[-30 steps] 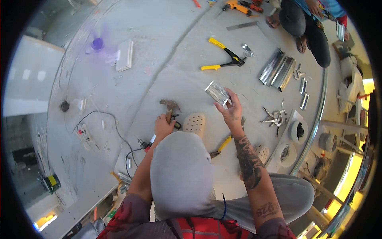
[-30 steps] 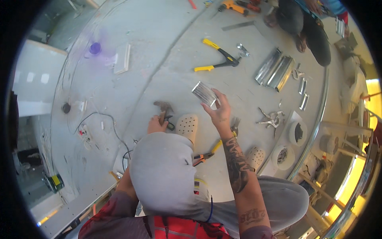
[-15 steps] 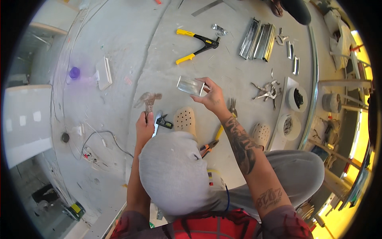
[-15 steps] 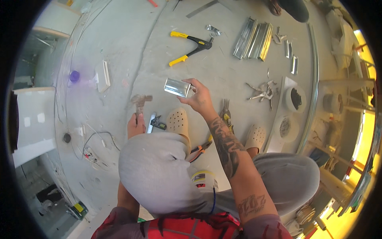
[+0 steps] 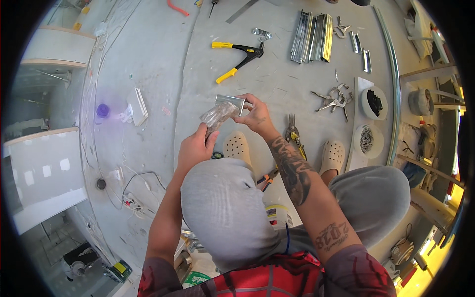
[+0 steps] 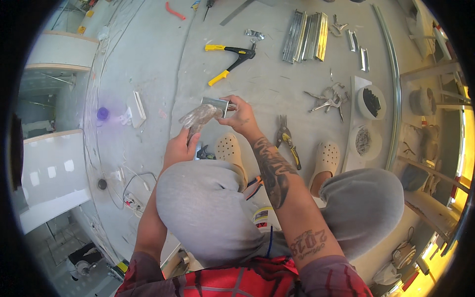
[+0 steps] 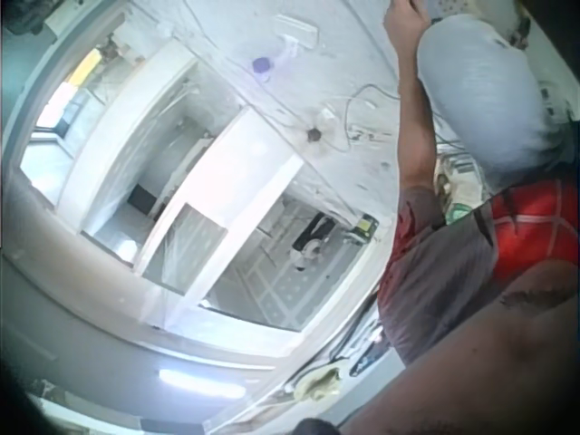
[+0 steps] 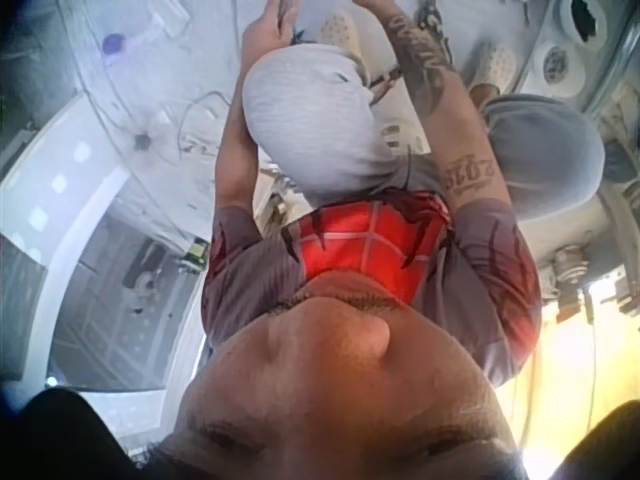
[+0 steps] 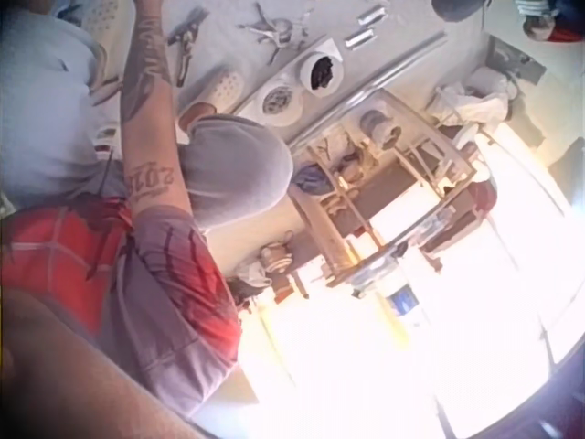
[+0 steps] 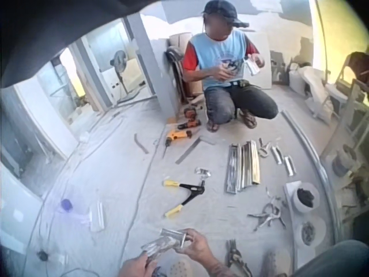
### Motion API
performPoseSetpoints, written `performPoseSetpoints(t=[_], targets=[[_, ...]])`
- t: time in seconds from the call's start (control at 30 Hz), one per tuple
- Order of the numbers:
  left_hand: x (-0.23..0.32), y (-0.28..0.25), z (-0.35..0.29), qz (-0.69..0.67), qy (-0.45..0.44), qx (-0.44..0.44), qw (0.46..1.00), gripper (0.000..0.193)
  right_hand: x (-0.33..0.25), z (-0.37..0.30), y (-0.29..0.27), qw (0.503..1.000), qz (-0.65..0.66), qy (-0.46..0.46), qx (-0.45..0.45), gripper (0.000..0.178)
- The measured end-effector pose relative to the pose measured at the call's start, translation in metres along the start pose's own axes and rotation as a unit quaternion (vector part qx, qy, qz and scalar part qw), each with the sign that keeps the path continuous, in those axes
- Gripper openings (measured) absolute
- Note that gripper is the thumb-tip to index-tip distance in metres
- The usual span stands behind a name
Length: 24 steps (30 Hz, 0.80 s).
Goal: Cutting, bending, and drilling metal profiles to assemble frames for construction.
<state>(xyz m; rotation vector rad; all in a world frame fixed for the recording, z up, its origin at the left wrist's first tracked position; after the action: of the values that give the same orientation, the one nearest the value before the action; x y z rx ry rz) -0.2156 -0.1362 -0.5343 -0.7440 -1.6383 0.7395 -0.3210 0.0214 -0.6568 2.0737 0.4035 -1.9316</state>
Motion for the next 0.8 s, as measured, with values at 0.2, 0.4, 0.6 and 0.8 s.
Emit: performPoseSetpoints(t=[0.2,0.4,0.6,0.8], targets=[[0.008,0.003,0.001,0.033,0.014,0.018,0.999,0.032,0.0,0.005,0.0,0.998,-0.001,-0.064,0.017,0.054],[0.02,-0.001,0.017,0.049,0.014,0.021,0.998,0.032,0.002,0.002,-0.001,0.998,0.011,-0.061,0.031,0.054],[0.034,-0.003,0.035,0.077,0.027,0.015,0.997,0.032,0.007,0.002,0.0,0.997,0.004,-0.063,0.04,0.054],[0.028,-0.004,0.043,0.088,0.026,0.03,0.995,0.034,0.01,0.003,0.002,0.997,0.002,-0.059,0.045,0.053]])
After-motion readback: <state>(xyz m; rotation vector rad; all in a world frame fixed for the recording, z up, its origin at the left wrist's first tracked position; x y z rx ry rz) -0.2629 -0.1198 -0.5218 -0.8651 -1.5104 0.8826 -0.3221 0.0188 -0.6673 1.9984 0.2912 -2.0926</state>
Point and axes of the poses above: each hand's wrist, its own z-axis towards the middle knuckle, its own y-axis out of the palm, x = y × z, the point moved 6 cm from there along z, towards the middle knuckle, and after that the axes turned 6 degrees about -z, right-handed, at the moved point
